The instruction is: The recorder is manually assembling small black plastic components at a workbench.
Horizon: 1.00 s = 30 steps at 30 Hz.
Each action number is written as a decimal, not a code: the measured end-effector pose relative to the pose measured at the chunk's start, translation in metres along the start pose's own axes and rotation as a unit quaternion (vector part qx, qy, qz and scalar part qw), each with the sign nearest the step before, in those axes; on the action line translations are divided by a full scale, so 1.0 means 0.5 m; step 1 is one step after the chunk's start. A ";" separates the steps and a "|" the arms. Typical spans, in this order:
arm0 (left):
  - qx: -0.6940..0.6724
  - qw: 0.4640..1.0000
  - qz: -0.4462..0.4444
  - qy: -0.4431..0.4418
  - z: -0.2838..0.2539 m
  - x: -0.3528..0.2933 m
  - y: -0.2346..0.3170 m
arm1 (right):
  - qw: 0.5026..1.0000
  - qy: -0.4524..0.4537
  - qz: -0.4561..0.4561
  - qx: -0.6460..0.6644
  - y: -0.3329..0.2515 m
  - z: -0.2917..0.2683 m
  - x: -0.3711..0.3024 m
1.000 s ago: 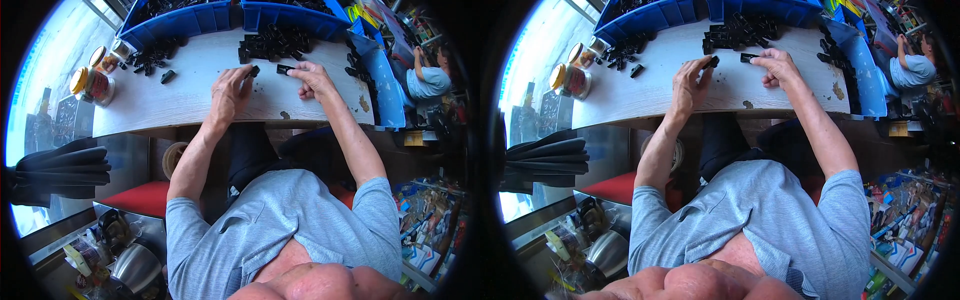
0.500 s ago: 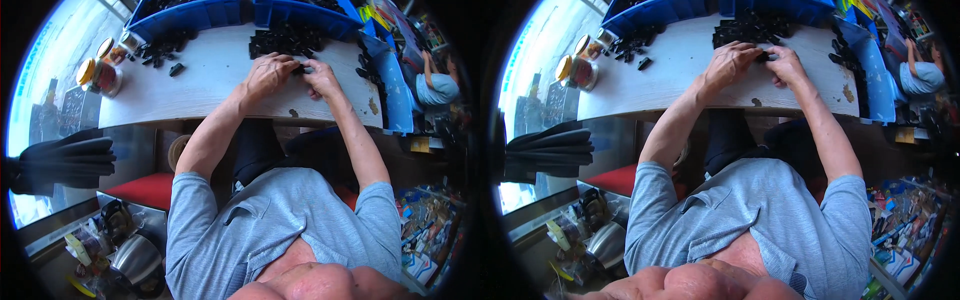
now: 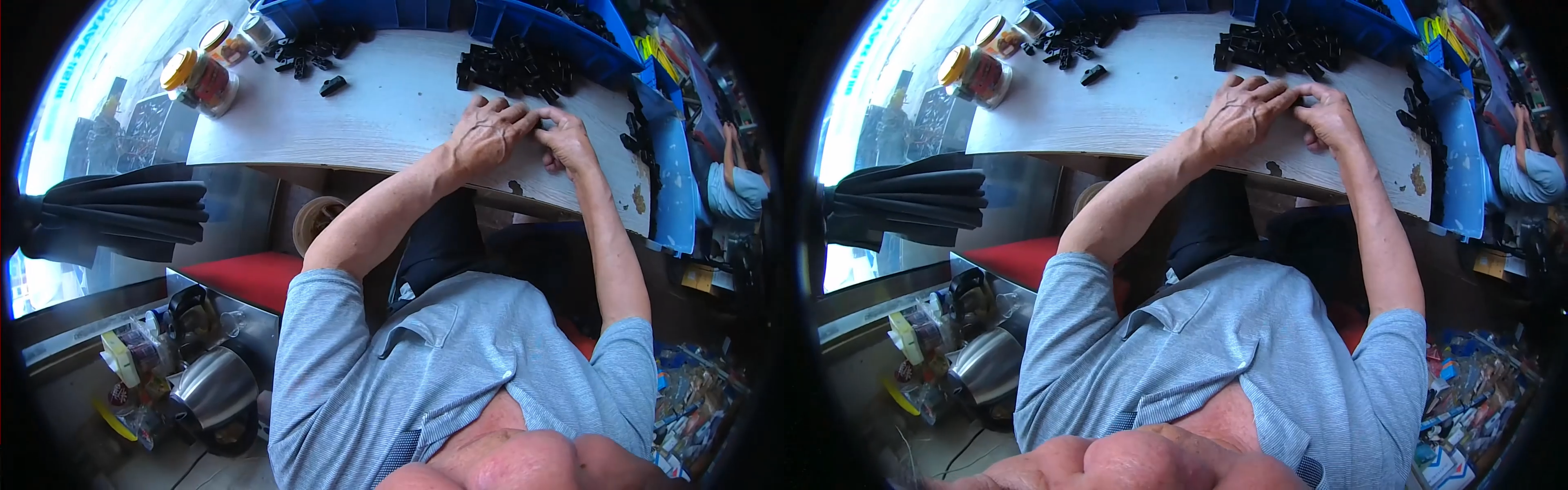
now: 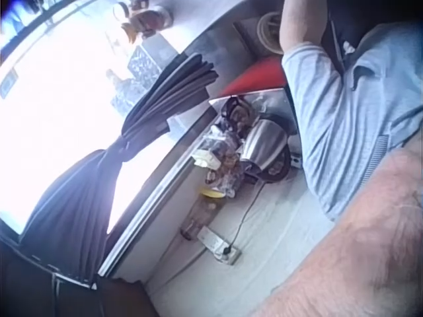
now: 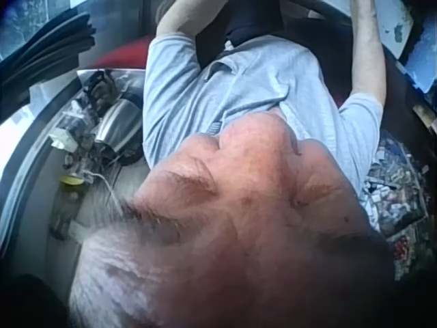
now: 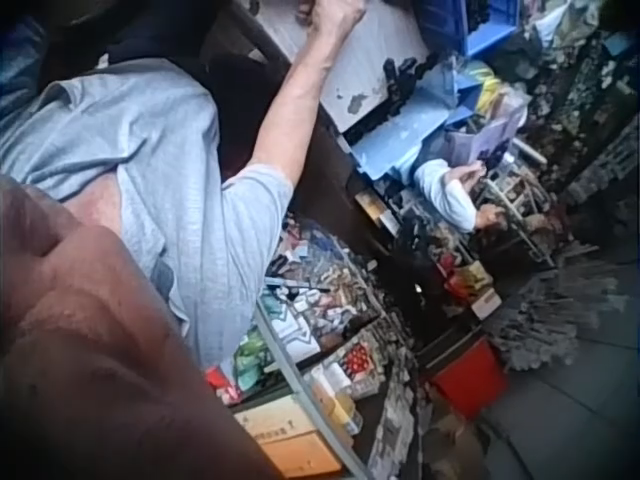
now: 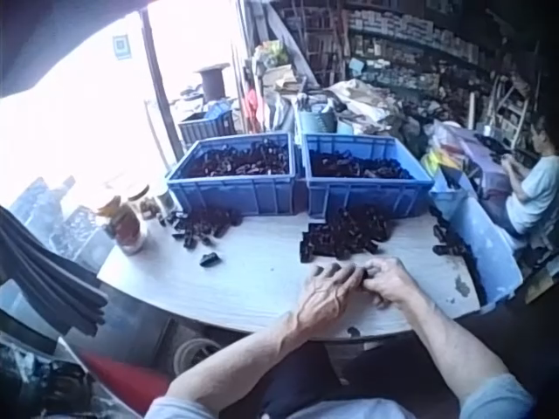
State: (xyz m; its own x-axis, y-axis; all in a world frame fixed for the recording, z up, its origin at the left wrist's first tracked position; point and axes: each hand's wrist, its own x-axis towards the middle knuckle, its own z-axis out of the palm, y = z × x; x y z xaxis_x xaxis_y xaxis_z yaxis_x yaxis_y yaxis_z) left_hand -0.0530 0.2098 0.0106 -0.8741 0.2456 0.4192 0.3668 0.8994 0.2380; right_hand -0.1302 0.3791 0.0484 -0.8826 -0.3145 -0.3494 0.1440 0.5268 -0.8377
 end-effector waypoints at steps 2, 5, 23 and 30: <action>0.007 1.000 -0.004 -0.011 0.000 -0.002 -0.002 | 1.000 -0.009 0.001 0.003 -0.005 0.000 -0.002; -0.004 1.000 0.001 -0.002 0.002 -0.007 -0.007 | 1.000 -0.004 0.006 -0.026 -0.013 0.001 -0.012; 0.220 0.934 -0.244 0.144 -0.179 -0.199 -0.290 | 0.918 0.266 0.018 0.293 0.090 -0.220 0.052; -0.001 0.964 -0.135 0.231 -0.152 -0.176 -0.307 | 0.926 0.274 0.023 0.260 0.095 -0.208 0.050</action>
State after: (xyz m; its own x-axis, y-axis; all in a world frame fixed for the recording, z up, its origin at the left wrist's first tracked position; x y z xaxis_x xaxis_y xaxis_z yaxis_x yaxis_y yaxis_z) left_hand -0.0083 0.0226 0.0036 -0.7031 -0.1839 0.6869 0.1480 0.9070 0.3943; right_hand -0.1918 0.4784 0.0433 -0.9446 0.2209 -0.2428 0.2564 0.0345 -0.9660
